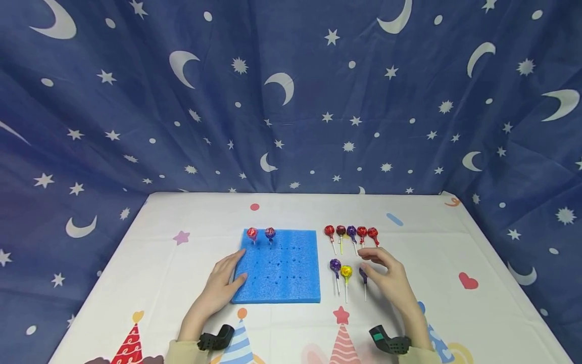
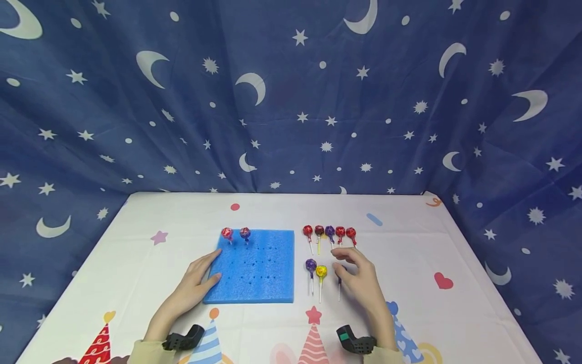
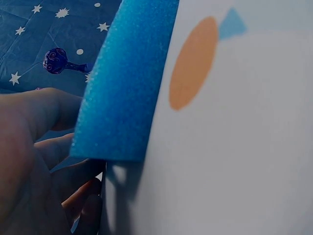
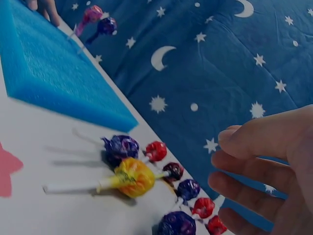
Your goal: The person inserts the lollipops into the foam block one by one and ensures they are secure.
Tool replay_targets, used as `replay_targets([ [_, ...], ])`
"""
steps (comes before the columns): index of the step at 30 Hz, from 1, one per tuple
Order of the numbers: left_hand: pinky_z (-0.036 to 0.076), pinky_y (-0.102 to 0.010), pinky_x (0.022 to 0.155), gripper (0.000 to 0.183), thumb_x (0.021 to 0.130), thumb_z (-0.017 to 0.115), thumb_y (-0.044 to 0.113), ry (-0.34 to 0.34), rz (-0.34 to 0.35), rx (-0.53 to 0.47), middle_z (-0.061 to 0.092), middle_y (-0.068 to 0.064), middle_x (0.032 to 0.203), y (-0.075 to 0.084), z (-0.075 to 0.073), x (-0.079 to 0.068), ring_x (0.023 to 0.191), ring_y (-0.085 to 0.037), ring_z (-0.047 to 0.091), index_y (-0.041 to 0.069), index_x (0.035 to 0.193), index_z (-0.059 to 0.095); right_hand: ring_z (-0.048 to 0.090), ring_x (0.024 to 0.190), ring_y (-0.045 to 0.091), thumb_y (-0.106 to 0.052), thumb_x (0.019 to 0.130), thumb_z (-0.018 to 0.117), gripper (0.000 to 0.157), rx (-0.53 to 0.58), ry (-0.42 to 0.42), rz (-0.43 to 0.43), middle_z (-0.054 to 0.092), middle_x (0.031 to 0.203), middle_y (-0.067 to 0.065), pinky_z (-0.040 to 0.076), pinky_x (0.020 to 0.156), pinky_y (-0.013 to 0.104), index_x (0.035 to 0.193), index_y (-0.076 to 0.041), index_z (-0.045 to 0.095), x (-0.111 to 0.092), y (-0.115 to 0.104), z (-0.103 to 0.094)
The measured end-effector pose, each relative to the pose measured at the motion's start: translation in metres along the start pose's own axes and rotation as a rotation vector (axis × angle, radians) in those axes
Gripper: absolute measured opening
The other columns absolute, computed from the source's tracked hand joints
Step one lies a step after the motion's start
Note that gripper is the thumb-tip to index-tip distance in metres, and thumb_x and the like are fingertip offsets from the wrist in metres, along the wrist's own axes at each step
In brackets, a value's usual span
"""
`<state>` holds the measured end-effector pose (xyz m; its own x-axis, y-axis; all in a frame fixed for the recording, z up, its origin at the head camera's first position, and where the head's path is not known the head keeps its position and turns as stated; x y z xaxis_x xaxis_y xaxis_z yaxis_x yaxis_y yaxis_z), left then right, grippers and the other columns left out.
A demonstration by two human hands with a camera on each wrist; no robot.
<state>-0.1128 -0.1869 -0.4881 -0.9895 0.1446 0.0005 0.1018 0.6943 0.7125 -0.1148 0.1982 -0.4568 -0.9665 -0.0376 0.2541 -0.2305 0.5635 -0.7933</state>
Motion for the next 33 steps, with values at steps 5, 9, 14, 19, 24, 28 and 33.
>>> replay_targets([
  [5,0.021,-0.069,0.111,0.06,0.096,0.056,0.023,0.001,0.001,0.003,0.037,-0.017,0.153,0.0,0.001,0.0,0.143,-0.04,0.024,0.012,0.15,0.033,0.058,0.103,0.005,-0.013,0.088,0.068,0.026,-0.004,-0.011,0.013,0.068,0.113,0.0,0.047,0.094,0.022,0.114,-0.016,0.067,-0.001,0.009,-0.004],
  [9,0.022,-0.069,0.111,0.06,0.096,0.055,0.023,0.001,-0.004,0.009,0.037,-0.017,0.153,0.0,0.0,0.0,0.143,-0.039,0.024,0.012,0.15,0.033,0.059,0.103,0.009,-0.012,0.088,0.069,0.027,0.003,-0.026,0.023,0.068,0.114,0.002,0.048,0.093,0.024,0.115,-0.015,0.066,-0.002,0.015,-0.006],
  [14,0.02,-0.069,0.112,0.06,0.096,0.056,0.022,-0.012,-0.013,0.008,0.036,-0.016,0.153,0.001,0.0,0.0,0.144,-0.039,0.023,0.012,0.15,0.033,0.06,0.106,0.017,-0.013,0.087,0.069,0.029,0.019,-0.043,0.072,0.067,0.117,0.003,0.049,0.098,0.041,0.116,-0.013,0.065,-0.003,0.021,-0.007],
  [19,0.02,-0.069,0.112,0.06,0.095,0.056,0.021,-0.012,-0.016,0.005,0.036,-0.017,0.153,0.001,-0.001,0.0,0.143,-0.039,0.023,0.012,0.15,0.033,0.061,0.108,0.023,-0.014,0.088,0.069,0.031,-0.002,-0.062,0.122,0.067,0.118,0.005,0.049,0.098,0.045,0.119,-0.012,0.064,-0.004,0.029,-0.005],
  [24,0.021,-0.069,0.111,0.06,0.095,0.056,0.021,-0.01,-0.01,0.004,0.036,-0.017,0.153,0.001,-0.001,0.0,0.143,-0.039,0.023,0.012,0.15,0.033,0.062,0.107,0.022,-0.012,0.088,0.068,0.032,-0.024,-0.069,0.149,0.067,0.118,0.006,0.05,0.096,0.037,0.119,-0.012,0.064,-0.004,0.033,-0.004],
  [28,0.021,-0.069,0.111,0.06,0.095,0.056,0.021,-0.011,-0.009,0.005,0.036,-0.017,0.153,0.001,-0.001,0.0,0.143,-0.039,0.023,0.012,0.15,0.033,0.061,0.107,0.021,-0.012,0.088,0.067,0.031,-0.039,-0.075,0.169,0.068,0.117,0.005,0.049,0.096,0.035,0.119,-0.013,0.064,-0.004,0.035,-0.003],
  [33,0.021,-0.069,0.111,0.06,0.095,0.056,0.021,-0.008,-0.006,0.007,0.036,-0.017,0.153,0.0,0.0,0.0,0.143,-0.039,0.023,0.012,0.15,0.034,0.061,0.107,0.019,-0.011,0.086,0.067,0.031,-0.081,-0.076,0.182,0.068,0.115,0.003,0.048,0.097,0.031,0.117,-0.015,0.065,-0.004,0.039,0.001],
])
Point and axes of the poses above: each hand's wrist, its own x-axis towards the middle knuckle, its own z-axis out of the palm, y = z × x, the point moved 1 cm from there along x, towards the middle knuckle
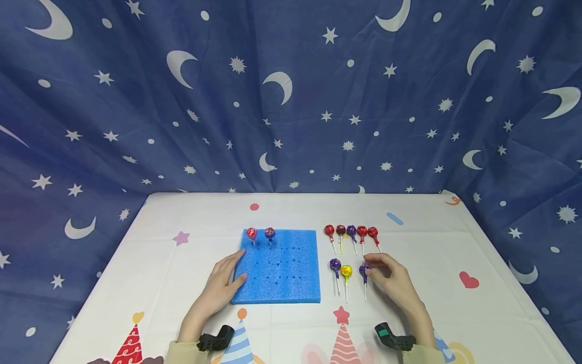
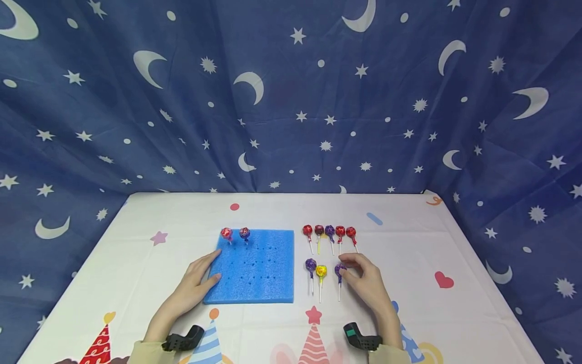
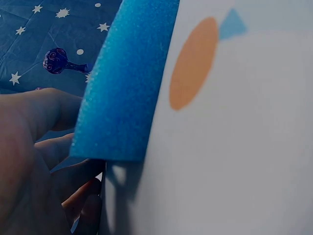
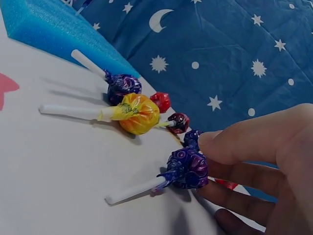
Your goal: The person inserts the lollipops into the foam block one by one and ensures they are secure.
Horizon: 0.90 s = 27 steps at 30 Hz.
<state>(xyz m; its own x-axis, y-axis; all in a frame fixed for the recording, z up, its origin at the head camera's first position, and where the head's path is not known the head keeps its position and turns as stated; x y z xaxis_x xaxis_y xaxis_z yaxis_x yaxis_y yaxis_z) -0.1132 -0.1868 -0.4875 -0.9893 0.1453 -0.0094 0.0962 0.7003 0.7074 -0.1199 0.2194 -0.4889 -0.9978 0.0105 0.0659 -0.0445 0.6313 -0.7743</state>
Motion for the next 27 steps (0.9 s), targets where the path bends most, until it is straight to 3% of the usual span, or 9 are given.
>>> replay_targets([
  [10,0.02,-0.069,0.112,0.06,0.096,0.056,0.022,0.002,-0.006,-0.006,0.036,-0.016,0.153,-0.0002,0.0002,0.0001,0.144,-0.039,0.023,0.013,0.15,0.033,0.06,0.11,0.022,-0.008,0.085,0.068,0.033,-0.042,-0.011,0.027,0.068,0.115,0.004,0.046,0.104,0.046,0.117,-0.014,0.065,0.0021,0.0001,0.0035],
  [27,0.018,-0.069,0.112,0.06,0.096,0.055,0.022,-0.011,-0.023,-0.014,0.035,-0.016,0.154,-0.0027,0.0015,0.0016,0.145,-0.038,0.022,0.013,0.15,0.033,0.053,0.125,0.034,-0.008,0.084,0.07,0.035,-0.073,-0.036,0.022,0.065,0.122,0.009,0.04,0.108,0.054,0.118,-0.014,0.066,0.0028,0.0003,0.0055],
])
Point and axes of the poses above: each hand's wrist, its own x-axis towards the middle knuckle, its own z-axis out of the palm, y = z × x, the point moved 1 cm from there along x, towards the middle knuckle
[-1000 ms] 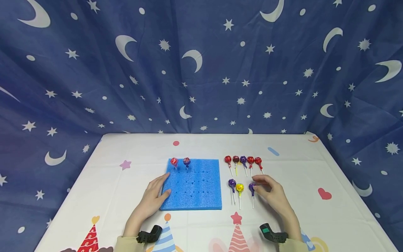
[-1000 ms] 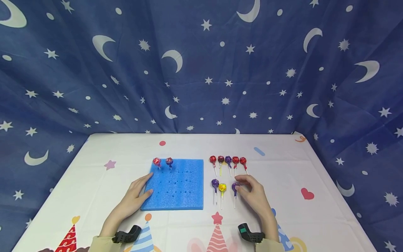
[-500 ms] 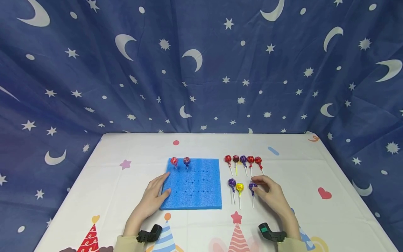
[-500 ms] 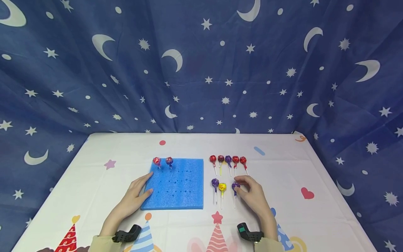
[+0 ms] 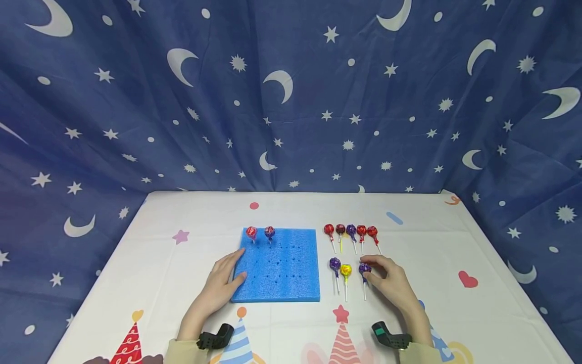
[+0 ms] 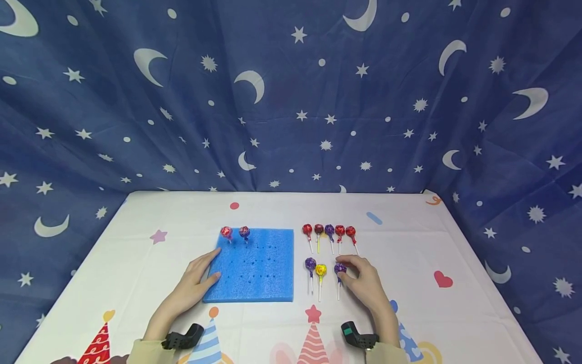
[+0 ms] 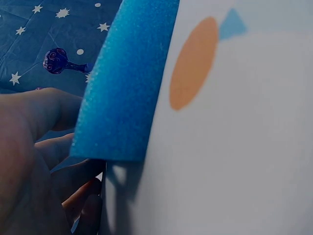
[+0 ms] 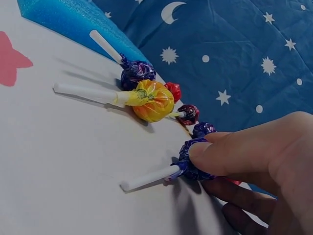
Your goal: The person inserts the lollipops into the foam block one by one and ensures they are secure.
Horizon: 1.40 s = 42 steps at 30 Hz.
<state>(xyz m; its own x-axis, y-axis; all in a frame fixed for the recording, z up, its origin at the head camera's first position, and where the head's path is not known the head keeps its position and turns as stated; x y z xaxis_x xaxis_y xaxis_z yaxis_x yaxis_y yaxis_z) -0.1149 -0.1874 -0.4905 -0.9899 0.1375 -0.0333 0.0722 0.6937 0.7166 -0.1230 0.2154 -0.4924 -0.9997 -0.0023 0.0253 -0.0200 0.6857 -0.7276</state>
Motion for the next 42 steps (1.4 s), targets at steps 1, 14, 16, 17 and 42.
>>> replay_targets([
  [1,0.018,-0.069,0.112,0.06,0.096,0.055,0.022,0.0,0.0,0.0,0.035,-0.016,0.154,0.0002,-0.0001,0.0,0.145,-0.037,0.022,0.013,0.15,0.033,0.053,0.125,0.034,-0.008,0.084,0.07,0.034,-0.003,0.002,0.001,0.065,0.122,0.01,0.04,0.108,0.054,0.118,-0.014,0.066,0.0001,-0.0004,-0.0001],
  [14,0.021,-0.07,0.111,0.06,0.095,0.056,0.022,0.013,0.023,0.012,0.036,-0.017,0.153,0.0013,-0.0011,-0.0014,0.143,-0.039,0.024,0.012,0.15,0.033,0.058,0.117,0.033,-0.007,0.084,0.07,0.031,-0.032,0.021,-0.029,0.067,0.117,0.01,0.046,0.102,0.052,0.114,-0.013,0.068,-0.0007,-0.0036,0.0001],
  [16,0.021,-0.07,0.111,0.06,0.096,0.056,0.022,0.012,0.023,0.013,0.036,-0.017,0.153,0.0011,-0.0011,-0.0014,0.143,-0.039,0.023,0.012,0.15,0.033,0.058,0.117,0.033,-0.007,0.084,0.069,0.03,-0.026,0.02,-0.029,0.067,0.118,0.01,0.046,0.103,0.052,0.114,-0.013,0.068,-0.0002,-0.0036,0.0004],
  [17,0.021,-0.069,0.111,0.06,0.096,0.056,0.022,0.01,0.021,0.014,0.036,-0.017,0.153,0.0011,-0.0011,-0.0014,0.143,-0.039,0.023,0.012,0.15,0.033,0.058,0.117,0.033,-0.006,0.084,0.069,0.03,-0.025,0.02,-0.029,0.067,0.118,0.01,0.046,0.103,0.052,0.114,-0.013,0.068,0.0,-0.0034,0.0006],
  [42,0.021,-0.069,0.111,0.06,0.096,0.056,0.022,0.004,0.015,0.01,0.036,-0.016,0.154,0.0026,-0.0019,-0.0011,0.144,-0.039,0.022,0.013,0.15,0.033,0.061,0.099,0.019,-0.007,0.086,0.068,0.029,-0.05,0.09,-0.027,0.066,0.111,0.004,0.054,0.088,0.036,0.114,-0.014,0.068,0.0003,-0.0074,-0.0037],
])
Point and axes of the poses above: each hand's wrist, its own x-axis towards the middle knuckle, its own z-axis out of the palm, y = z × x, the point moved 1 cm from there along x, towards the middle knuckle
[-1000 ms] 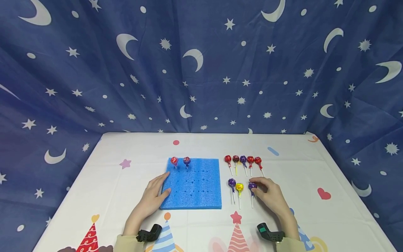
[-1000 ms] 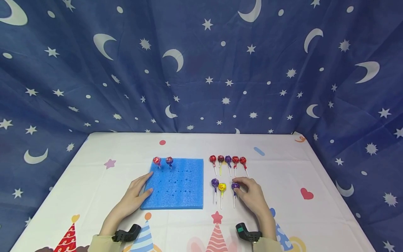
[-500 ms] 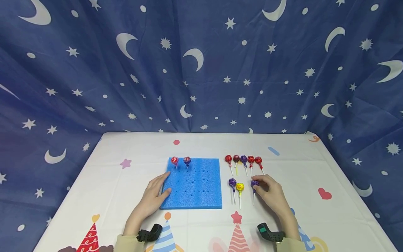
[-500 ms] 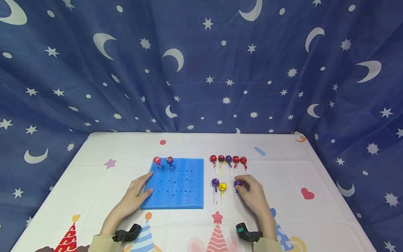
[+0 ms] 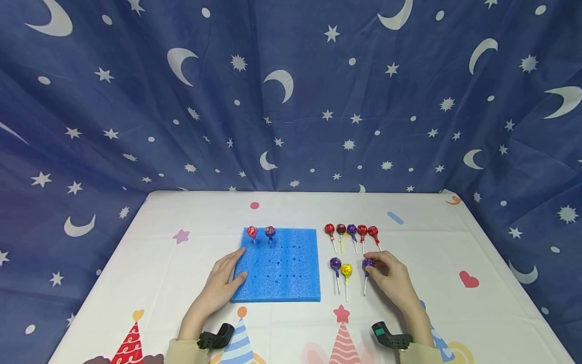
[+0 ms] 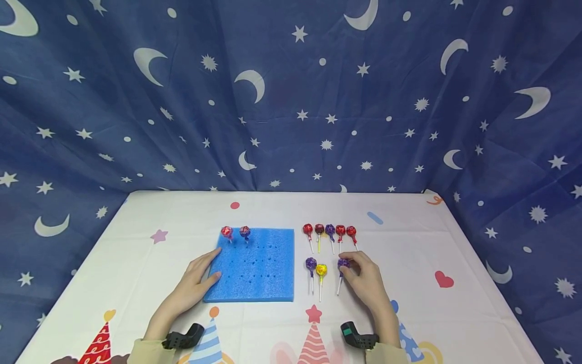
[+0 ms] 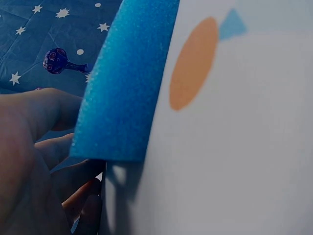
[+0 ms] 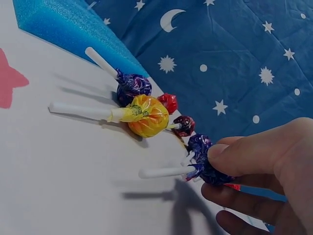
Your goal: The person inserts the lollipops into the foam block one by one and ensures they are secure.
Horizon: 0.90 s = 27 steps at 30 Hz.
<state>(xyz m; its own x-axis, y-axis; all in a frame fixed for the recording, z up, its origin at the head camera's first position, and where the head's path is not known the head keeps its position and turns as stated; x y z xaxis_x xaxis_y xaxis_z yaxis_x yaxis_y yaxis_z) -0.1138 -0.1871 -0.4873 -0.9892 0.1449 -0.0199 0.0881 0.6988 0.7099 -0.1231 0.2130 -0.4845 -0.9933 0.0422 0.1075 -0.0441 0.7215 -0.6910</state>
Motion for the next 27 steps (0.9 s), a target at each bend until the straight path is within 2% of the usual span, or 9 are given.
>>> replay_targets([
  [17,0.021,-0.07,0.111,0.059,0.096,0.056,0.022,0.014,0.014,0.005,0.036,-0.016,0.153,-0.001,0.002,0.001,0.144,-0.039,0.023,0.012,0.15,0.034,0.061,0.102,0.027,-0.005,0.085,0.068,0.03,0.058,0.024,-0.046,0.065,0.112,0.009,0.054,0.091,0.049,0.114,-0.01,0.067,-0.002,-0.007,-0.004],
  [21,0.021,-0.07,0.111,0.059,0.096,0.055,0.023,0.013,0.015,0.005,0.036,-0.017,0.153,-0.001,0.001,0.0,0.144,-0.039,0.023,0.012,0.15,0.033,0.061,0.101,0.026,-0.004,0.085,0.068,0.03,0.054,0.035,-0.065,0.065,0.111,0.009,0.054,0.091,0.047,0.114,-0.01,0.067,-0.002,-0.01,-0.005],
  [27,0.021,-0.07,0.11,0.059,0.095,0.056,0.022,0.019,0.019,0.001,0.037,-0.017,0.153,-0.001,0.001,0.0,0.143,-0.039,0.023,0.011,0.15,0.034,0.061,0.101,0.021,-0.007,0.085,0.07,0.03,0.037,0.054,-0.088,0.066,0.109,0.004,0.053,0.09,0.039,0.114,-0.012,0.067,-0.002,-0.017,-0.007],
])
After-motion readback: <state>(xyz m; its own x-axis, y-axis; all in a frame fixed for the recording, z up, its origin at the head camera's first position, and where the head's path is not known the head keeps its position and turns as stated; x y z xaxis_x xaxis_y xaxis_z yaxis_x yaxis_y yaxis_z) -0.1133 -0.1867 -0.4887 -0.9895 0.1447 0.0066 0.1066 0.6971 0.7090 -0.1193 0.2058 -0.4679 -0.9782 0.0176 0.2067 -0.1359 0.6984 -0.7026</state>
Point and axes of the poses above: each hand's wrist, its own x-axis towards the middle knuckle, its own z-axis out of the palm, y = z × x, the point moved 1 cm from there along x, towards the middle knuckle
